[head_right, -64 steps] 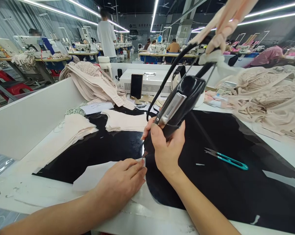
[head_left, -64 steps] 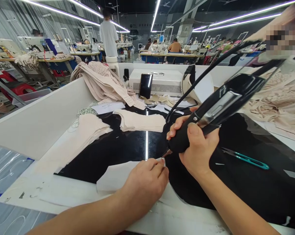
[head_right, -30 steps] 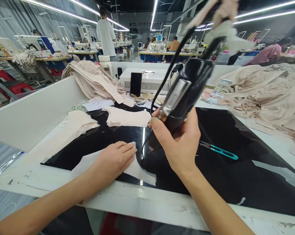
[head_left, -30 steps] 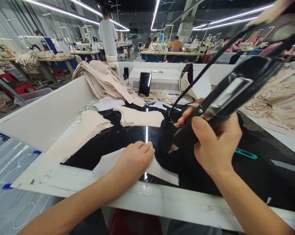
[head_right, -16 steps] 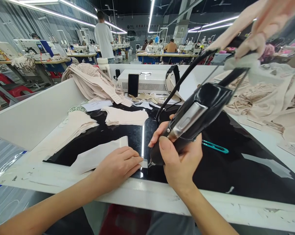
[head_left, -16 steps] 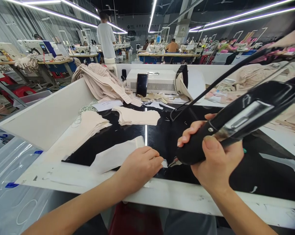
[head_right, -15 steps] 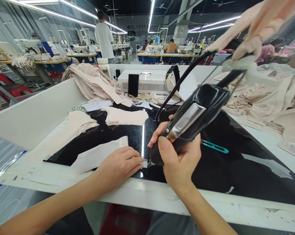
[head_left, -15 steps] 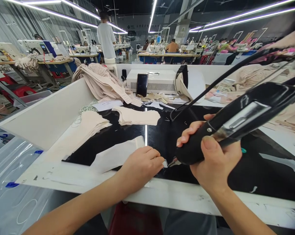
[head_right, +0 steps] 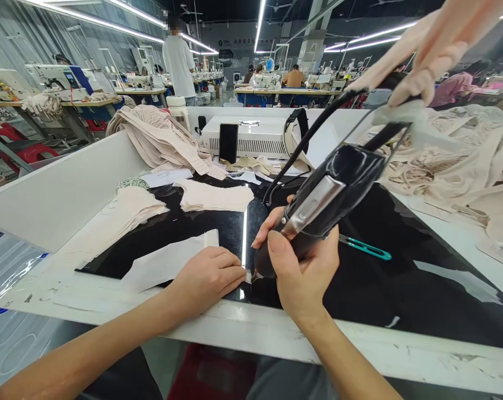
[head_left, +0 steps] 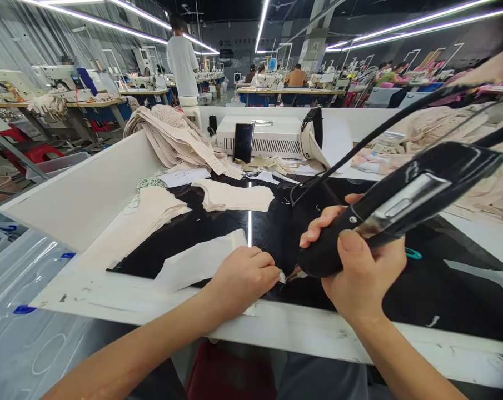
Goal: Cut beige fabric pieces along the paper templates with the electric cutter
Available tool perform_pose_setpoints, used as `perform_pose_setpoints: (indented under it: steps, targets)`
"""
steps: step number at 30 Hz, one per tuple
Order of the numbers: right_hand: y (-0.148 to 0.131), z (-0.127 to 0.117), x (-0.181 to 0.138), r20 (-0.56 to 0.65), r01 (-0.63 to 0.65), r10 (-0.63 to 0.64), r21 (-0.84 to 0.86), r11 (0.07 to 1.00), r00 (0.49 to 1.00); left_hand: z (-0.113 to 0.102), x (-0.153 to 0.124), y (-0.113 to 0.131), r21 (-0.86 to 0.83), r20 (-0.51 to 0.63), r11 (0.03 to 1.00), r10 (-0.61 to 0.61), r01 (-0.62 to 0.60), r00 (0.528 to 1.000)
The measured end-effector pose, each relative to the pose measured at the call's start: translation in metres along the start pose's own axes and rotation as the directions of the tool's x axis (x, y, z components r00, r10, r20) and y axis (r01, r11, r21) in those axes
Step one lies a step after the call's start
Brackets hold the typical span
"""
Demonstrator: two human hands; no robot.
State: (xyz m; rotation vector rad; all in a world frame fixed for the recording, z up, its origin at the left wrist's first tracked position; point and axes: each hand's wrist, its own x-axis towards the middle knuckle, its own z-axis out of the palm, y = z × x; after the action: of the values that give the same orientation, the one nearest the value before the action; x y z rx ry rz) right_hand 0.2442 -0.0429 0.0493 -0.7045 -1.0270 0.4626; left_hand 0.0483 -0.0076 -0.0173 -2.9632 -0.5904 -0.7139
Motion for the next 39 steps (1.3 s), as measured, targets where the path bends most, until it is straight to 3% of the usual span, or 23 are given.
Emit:
perform_pose_setpoints:
  steps: [12,16,29,39]
  targets:
    - [0.0003,0.0014,0.0008,-0.016,-0.007,0.007,0.015,1.000,1.000,0.0014,-0.0009,-0.0027,0.113,-0.059,0.991,0.086,-0.079,0.995]
    - [0.0003,0.0019,0.0010,-0.007,-0.002,0.002,0.021,1.000,1.000,0.0005,-0.0003,-0.0028,0.093,-0.090,0.993,0.082,-0.073,0.993]
    - [0.0011,0.0023,-0.0006,0.008,0.011,-0.011,-0.005,1.000,1.000,-0.0041,-0.0028,-0.0048,0.011,-0.046,0.999,0.046,-0.046,0.998]
    - [0.0002,0.0028,-0.0009,-0.001,0.006,-0.006,-0.002,1.000,1.000,-0.0029,-0.0016,-0.0032,0.057,-0.136,0.994,0.098,-0.091,0.986]
